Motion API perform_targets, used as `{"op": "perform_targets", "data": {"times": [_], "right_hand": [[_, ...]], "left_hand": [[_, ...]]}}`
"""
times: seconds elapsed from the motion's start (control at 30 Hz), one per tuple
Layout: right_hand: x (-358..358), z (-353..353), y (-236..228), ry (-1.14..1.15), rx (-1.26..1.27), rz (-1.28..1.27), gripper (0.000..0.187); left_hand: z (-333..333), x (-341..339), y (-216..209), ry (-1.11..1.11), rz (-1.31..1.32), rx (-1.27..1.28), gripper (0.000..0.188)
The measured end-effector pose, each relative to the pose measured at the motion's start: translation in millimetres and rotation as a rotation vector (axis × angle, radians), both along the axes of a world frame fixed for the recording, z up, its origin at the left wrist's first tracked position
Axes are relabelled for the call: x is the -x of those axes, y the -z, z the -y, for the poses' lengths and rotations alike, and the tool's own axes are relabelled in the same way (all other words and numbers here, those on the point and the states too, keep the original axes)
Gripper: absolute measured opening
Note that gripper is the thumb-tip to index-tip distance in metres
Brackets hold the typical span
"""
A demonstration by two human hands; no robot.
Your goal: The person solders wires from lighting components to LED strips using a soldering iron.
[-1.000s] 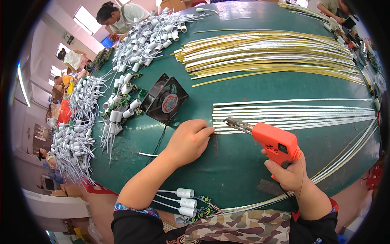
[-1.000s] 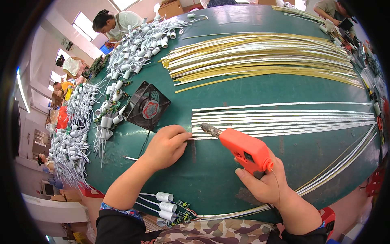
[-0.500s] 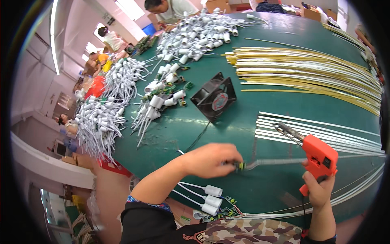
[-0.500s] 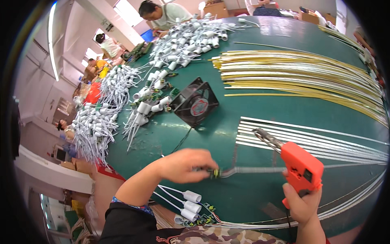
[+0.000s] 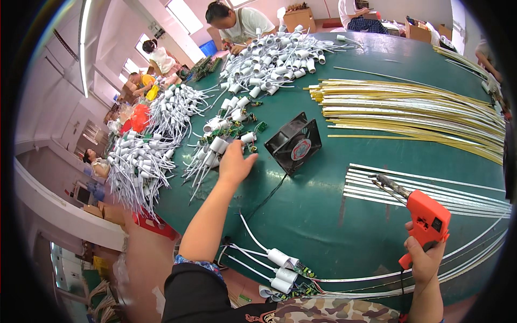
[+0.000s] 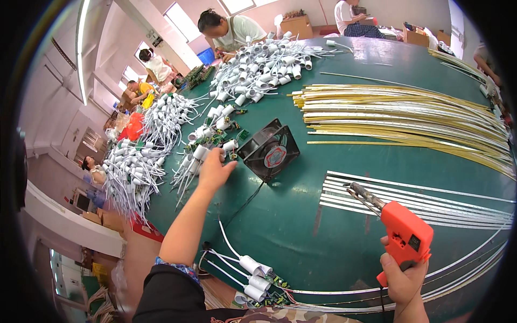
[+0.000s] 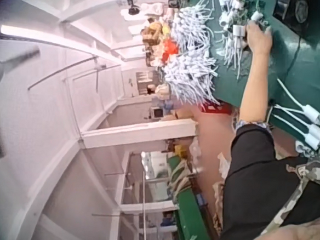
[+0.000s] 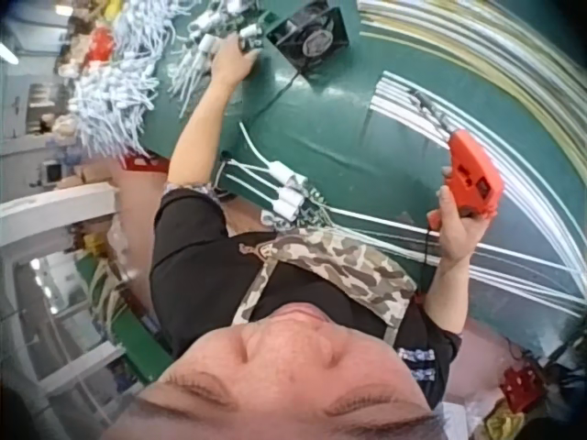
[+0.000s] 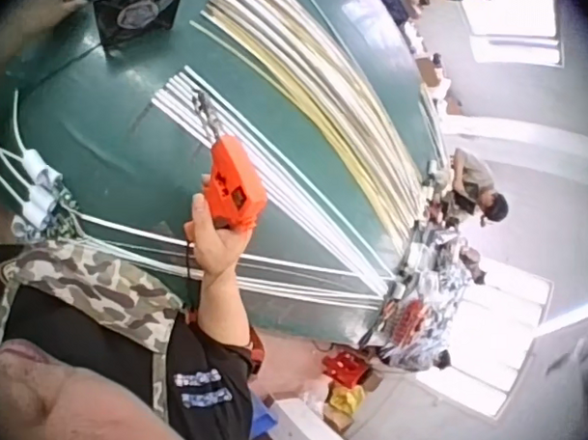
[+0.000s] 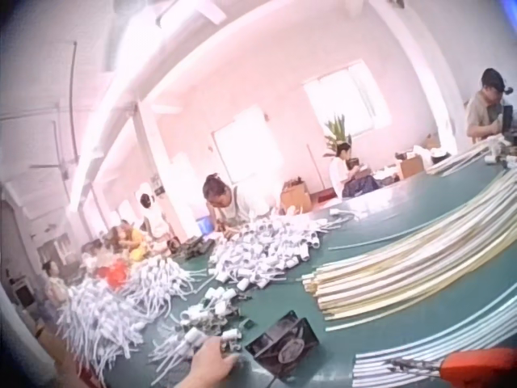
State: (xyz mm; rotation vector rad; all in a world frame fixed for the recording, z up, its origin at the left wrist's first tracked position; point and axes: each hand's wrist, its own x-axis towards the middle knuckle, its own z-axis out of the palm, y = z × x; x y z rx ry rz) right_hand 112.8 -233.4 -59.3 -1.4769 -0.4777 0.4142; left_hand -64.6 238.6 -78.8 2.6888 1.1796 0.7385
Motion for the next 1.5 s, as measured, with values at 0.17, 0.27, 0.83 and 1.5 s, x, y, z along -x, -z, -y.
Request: {"op": "perform_targets", "data": {"times": [0.17,0.27,0.83,1.5], "right_hand": [[-1.2,3.6,-0.4,-0.008,0.000,-0.009,0.049],[-2.4,4.2,-0.9,-0.023,0.011,-0.015,0.050],[-1.2,2.8,-5.7,-0.142,-0.348,-0.258,0.059],[16.7,-12.0,-12.1,-0.187,-0.132,-0.155,0.039]], "left_hand": [[-9.4,-23.0,27.4,-0.049,-0.017,-0.020,0.033],[-15.4,-21.0,29.4,-0.034,0.047,0.043,0.022],[138.9,15.5,-77.4,0.905,0.466,1.039,0.009],[263.2,-81.8,-47.6,0.829,0.165,1.951,0.014]]}}
